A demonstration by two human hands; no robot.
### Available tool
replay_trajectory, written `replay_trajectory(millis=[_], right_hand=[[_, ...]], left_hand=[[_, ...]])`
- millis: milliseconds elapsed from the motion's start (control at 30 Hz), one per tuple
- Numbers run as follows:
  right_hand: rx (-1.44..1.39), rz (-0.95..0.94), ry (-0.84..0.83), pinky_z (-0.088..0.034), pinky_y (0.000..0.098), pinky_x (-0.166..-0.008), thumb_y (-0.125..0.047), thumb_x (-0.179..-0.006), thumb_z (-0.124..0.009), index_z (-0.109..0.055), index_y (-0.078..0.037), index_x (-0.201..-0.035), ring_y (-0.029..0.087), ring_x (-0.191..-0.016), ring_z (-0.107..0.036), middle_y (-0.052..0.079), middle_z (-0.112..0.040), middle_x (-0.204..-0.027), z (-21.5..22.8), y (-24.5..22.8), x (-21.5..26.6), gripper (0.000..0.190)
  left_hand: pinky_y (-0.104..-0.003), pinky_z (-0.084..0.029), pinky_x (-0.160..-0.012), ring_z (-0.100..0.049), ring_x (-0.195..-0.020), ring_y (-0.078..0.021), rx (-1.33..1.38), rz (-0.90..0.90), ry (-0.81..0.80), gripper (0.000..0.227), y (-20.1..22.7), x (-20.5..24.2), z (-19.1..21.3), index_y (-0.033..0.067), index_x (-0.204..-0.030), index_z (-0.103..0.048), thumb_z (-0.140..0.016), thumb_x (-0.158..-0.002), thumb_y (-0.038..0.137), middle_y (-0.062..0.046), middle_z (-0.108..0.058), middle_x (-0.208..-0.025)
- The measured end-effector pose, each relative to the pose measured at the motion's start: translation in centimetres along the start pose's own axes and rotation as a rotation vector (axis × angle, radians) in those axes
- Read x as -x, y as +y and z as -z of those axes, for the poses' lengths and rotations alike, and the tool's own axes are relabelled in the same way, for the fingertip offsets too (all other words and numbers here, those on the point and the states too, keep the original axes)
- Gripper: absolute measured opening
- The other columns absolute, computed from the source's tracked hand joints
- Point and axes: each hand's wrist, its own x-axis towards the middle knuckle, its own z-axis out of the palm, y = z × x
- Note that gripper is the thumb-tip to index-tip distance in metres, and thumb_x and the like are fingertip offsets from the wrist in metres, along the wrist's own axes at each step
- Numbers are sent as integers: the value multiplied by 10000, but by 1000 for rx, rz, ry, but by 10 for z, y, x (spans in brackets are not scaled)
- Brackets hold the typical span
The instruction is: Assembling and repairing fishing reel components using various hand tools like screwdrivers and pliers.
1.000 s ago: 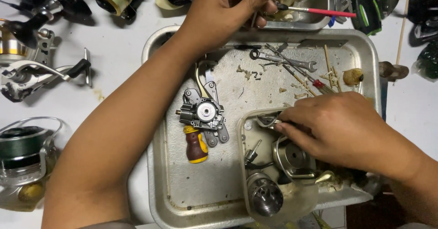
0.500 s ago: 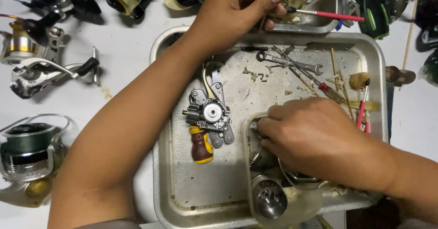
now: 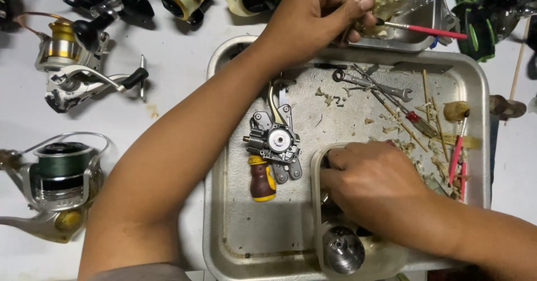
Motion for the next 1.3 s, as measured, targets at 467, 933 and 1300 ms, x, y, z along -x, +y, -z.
replay_trajectory(millis=[467,933,1300], right_hand=[[-50,-47,-28,-538,442,-435,-223,-969,-575,-628,-173,-587,211,-507,-610,-62,-608,-597,2,-4,-8,389],[-18,-69,20,-536,490,-434,-296,-890,-592,-638,-185,-609,236,-491,-616,-52,-606,-575,-6,-3,-7,306],[-485,-99,337,-487,257,-476,-201,-900,-711,-783,-154,-987,100,-555,-640,-20,-773,-780,32,75,-8,122]], left_hand=[[-214,-681,-641,-779,-732,-111,-22,55,8,309,8,2,1,105,-1264,-598,-661,-989,230,-113,-830,-972],[-238,-680,-656,-769,-739,-124,-7,-3,-12,280,3,2,2,103,-1230,-600,-663,-996,243,-109,-809,-978],[-218,-682,-784,-786,-931,-110,-49,-39,-27,287,13,6,3,167,-1365,-572,-603,-1080,155,-103,-793,-1010]])
